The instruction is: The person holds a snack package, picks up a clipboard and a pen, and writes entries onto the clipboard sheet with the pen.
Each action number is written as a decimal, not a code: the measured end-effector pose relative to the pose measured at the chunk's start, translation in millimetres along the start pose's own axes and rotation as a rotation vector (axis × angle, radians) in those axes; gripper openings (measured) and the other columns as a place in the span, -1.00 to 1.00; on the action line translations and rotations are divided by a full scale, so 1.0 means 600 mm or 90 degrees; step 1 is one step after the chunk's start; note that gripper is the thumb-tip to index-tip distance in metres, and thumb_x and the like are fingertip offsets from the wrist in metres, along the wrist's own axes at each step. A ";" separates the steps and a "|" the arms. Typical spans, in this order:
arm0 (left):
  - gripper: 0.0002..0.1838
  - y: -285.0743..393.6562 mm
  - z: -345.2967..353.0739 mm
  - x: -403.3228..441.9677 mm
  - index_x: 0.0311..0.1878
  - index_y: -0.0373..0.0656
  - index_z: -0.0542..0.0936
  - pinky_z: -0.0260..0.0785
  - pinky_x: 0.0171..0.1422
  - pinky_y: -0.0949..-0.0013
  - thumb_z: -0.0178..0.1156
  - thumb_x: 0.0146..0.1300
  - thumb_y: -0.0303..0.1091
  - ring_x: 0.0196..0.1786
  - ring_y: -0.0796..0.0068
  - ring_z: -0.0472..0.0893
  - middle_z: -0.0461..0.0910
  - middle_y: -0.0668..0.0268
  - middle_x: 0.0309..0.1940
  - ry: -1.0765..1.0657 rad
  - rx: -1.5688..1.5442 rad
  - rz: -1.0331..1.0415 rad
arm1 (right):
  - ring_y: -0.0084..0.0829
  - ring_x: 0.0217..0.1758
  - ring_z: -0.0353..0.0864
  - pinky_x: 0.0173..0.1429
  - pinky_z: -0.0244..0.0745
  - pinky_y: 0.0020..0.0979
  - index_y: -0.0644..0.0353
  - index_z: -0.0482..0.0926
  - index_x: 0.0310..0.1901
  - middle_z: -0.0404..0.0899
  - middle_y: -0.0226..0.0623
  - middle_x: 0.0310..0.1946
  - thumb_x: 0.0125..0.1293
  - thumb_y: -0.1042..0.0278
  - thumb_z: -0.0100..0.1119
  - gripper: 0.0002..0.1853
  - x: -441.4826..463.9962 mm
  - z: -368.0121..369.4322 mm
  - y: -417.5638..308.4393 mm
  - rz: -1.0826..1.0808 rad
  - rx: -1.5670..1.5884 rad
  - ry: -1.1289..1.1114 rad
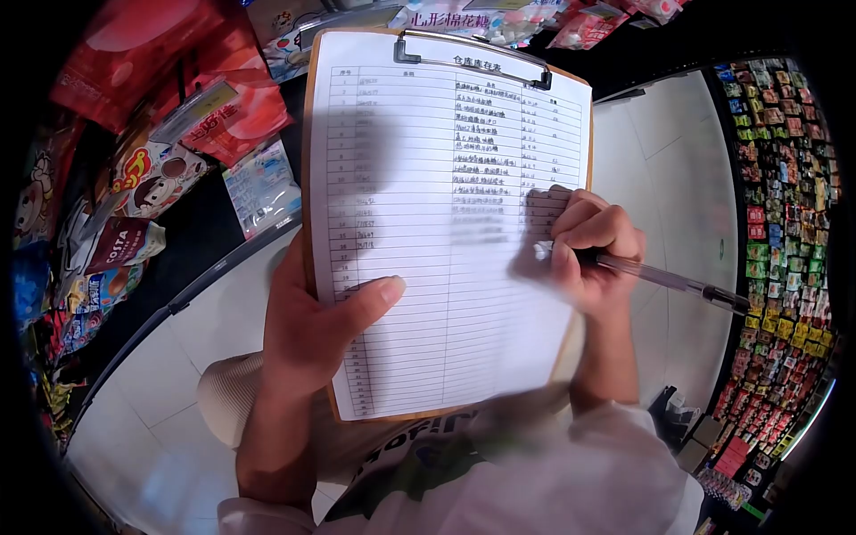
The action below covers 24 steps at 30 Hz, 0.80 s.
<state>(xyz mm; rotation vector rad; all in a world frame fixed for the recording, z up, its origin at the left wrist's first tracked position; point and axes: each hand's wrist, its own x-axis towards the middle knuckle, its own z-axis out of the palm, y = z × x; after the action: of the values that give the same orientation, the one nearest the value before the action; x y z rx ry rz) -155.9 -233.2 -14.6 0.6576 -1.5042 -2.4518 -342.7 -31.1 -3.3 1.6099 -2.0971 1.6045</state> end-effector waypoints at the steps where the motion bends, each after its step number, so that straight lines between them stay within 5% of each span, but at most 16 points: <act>1: -0.49 0.000 0.000 0.000 0.22 -0.32 0.45 0.44 0.18 0.36 0.34 0.19 -0.56 0.04 0.53 0.61 0.64 0.23 0.02 0.000 0.000 0.000 | -0.50 -0.61 0.46 -0.51 0.29 -0.53 0.19 0.39 -0.49 0.44 -0.42 -0.66 0.04 0.58 0.28 -0.79 0.000 0.000 0.000 0.000 0.000 0.000; 18: -0.46 0.006 0.001 0.003 0.24 -0.34 0.43 0.45 0.17 0.36 0.33 0.19 -0.54 0.04 0.50 0.61 0.63 0.21 0.03 -0.007 -0.020 -0.021 | -0.52 -0.60 0.44 -0.50 0.29 -0.53 0.19 0.39 -0.48 0.47 -0.37 -0.64 0.09 0.54 0.29 -0.80 -0.001 0.002 -0.002 0.032 0.000 -0.005; 24: -0.44 0.002 -0.012 0.005 0.27 -0.25 0.46 0.47 0.15 0.38 0.37 0.19 -0.47 0.02 0.55 0.61 0.65 0.29 0.00 -0.017 0.067 -0.053 | -0.56 -0.57 0.25 -0.46 0.19 -0.50 0.19 0.34 -0.40 0.43 -0.30 -0.62 0.22 0.43 0.28 -0.75 -0.011 0.009 0.002 0.042 0.029 0.039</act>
<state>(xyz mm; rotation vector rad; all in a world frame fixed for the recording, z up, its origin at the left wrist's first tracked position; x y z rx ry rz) -155.3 -240.6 -17.0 0.7232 -1.6584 -2.4642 -337.8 -30.5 -10.3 1.4985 -2.1196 1.7107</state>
